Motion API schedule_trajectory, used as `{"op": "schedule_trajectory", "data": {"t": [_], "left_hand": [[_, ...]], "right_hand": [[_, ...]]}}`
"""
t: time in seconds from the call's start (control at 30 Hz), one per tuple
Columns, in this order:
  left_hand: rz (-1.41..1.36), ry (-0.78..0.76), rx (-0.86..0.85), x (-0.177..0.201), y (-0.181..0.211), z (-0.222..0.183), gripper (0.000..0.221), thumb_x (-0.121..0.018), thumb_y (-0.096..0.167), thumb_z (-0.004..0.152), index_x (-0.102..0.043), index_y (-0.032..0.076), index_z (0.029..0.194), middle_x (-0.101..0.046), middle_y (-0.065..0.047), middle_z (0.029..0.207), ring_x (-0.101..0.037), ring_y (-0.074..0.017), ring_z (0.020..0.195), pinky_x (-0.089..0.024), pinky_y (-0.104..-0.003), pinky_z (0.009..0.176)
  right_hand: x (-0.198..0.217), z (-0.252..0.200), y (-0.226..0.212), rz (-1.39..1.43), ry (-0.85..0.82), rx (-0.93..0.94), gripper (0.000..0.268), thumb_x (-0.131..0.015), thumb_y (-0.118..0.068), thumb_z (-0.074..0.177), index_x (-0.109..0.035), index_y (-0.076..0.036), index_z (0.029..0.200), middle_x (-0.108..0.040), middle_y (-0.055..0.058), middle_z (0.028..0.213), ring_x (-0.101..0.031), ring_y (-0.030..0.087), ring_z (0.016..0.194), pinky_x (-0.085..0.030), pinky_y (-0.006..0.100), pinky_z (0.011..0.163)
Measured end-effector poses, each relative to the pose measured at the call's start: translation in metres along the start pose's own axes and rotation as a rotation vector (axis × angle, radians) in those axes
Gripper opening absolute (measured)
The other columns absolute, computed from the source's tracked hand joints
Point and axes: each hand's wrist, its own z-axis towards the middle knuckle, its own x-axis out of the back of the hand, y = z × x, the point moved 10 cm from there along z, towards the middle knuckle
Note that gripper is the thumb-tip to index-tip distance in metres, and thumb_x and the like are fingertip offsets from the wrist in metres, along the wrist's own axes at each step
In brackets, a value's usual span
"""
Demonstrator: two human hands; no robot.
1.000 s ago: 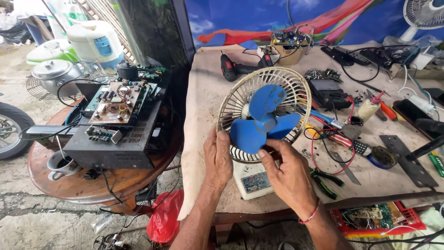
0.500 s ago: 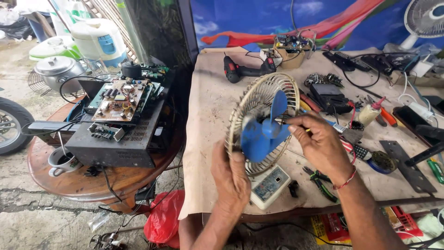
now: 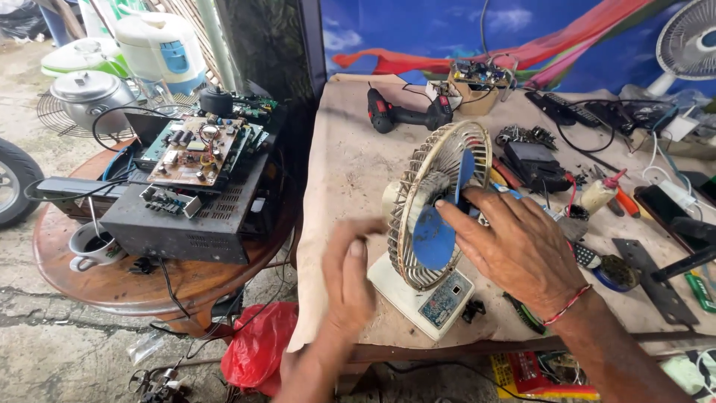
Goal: Disassembling an electric fan, repairing the internal wiring, and cleaning the blades.
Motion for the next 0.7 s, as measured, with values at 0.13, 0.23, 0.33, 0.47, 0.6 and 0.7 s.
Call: {"op": "schedule_trajectory", "data": {"t": [0.13, 0.23, 0.33, 0.47, 0.6, 0.7], "left_hand": [[0.339, -0.687, -0.123, -0.019, -0.012, 0.057, 0.077, -0.06, 0.014, 0.076, -0.038, 0.002, 0.149, -0.048, -0.025, 0.152, -0.046, -0.0395, 0.141, -0.035, -0.057, 0.119], [0.596, -1.113, 0.045, -0.052, -0.026, 0.06, 0.116, -0.092, 0.023, 0.074, -0.016, 0.014, 0.162, -0.02, -0.021, 0.168, -0.016, -0.0406, 0.155, -0.014, -0.061, 0.121], [0.461, -1.163, -0.059, -0.076, -0.041, 0.051, 0.134, -0.097, 0.041, 0.066, -0.007, 0.01, 0.161, -0.023, -0.023, 0.167, -0.019, -0.0376, 0.156, -0.016, -0.049, 0.125], [0.141, -0.955, -0.24, -0.074, -0.03, 0.06, 0.108, -0.095, 0.027, 0.072, -0.026, 0.02, 0.156, -0.051, -0.015, 0.145, -0.058, -0.0349, 0.133, -0.05, -0.044, 0.107], [-0.048, -1.009, 0.047, -0.084, -0.044, 0.065, 0.088, -0.092, 0.028, 0.063, -0.04, 0.017, 0.133, -0.064, -0.007, 0.123, -0.061, -0.0222, 0.115, -0.054, -0.04, 0.089], [-0.078, -0.962, 0.036, -0.084, -0.043, 0.065, 0.09, -0.092, 0.03, 0.06, -0.039, 0.016, 0.13, -0.058, -0.009, 0.127, -0.055, -0.0235, 0.118, -0.048, -0.04, 0.093]], "right_hand": [[-0.017, 0.0, 0.003, -0.12, -0.065, 0.101, 0.065, -0.068, -0.047, 0.091, -0.046, -0.029, 0.15, -0.053, 0.007, 0.144, -0.062, 0.03, 0.121, -0.059, 0.051, 0.096], [-0.018, 0.006, 0.003, -0.078, -0.038, 0.161, 0.067, -0.071, -0.042, 0.09, -0.047, -0.021, 0.149, -0.055, 0.009, 0.139, -0.064, 0.032, 0.114, -0.062, 0.05, 0.099], [-0.028, 0.015, 0.021, 0.259, -0.09, -0.05, 0.067, -0.085, -0.039, 0.079, -0.056, -0.012, 0.132, -0.072, 0.006, 0.098, -0.074, 0.027, 0.081, -0.061, 0.04, 0.067], [-0.036, 0.014, 0.038, 0.531, -0.208, -0.388, 0.044, -0.053, -0.047, 0.098, -0.054, -0.008, 0.118, -0.069, 0.006, 0.069, -0.061, 0.02, 0.037, -0.051, 0.038, 0.032], [-0.045, 0.01, 0.045, 0.751, -0.451, -0.626, 0.041, -0.047, -0.046, 0.097, -0.062, -0.014, 0.119, -0.077, 0.005, 0.068, -0.077, 0.02, 0.053, -0.058, 0.036, 0.049], [-0.056, 0.004, 0.056, 0.786, -0.568, -0.657, 0.042, -0.049, -0.047, 0.095, -0.069, -0.015, 0.114, -0.079, 0.003, 0.077, -0.074, 0.018, 0.062, -0.055, 0.035, 0.058]]}}
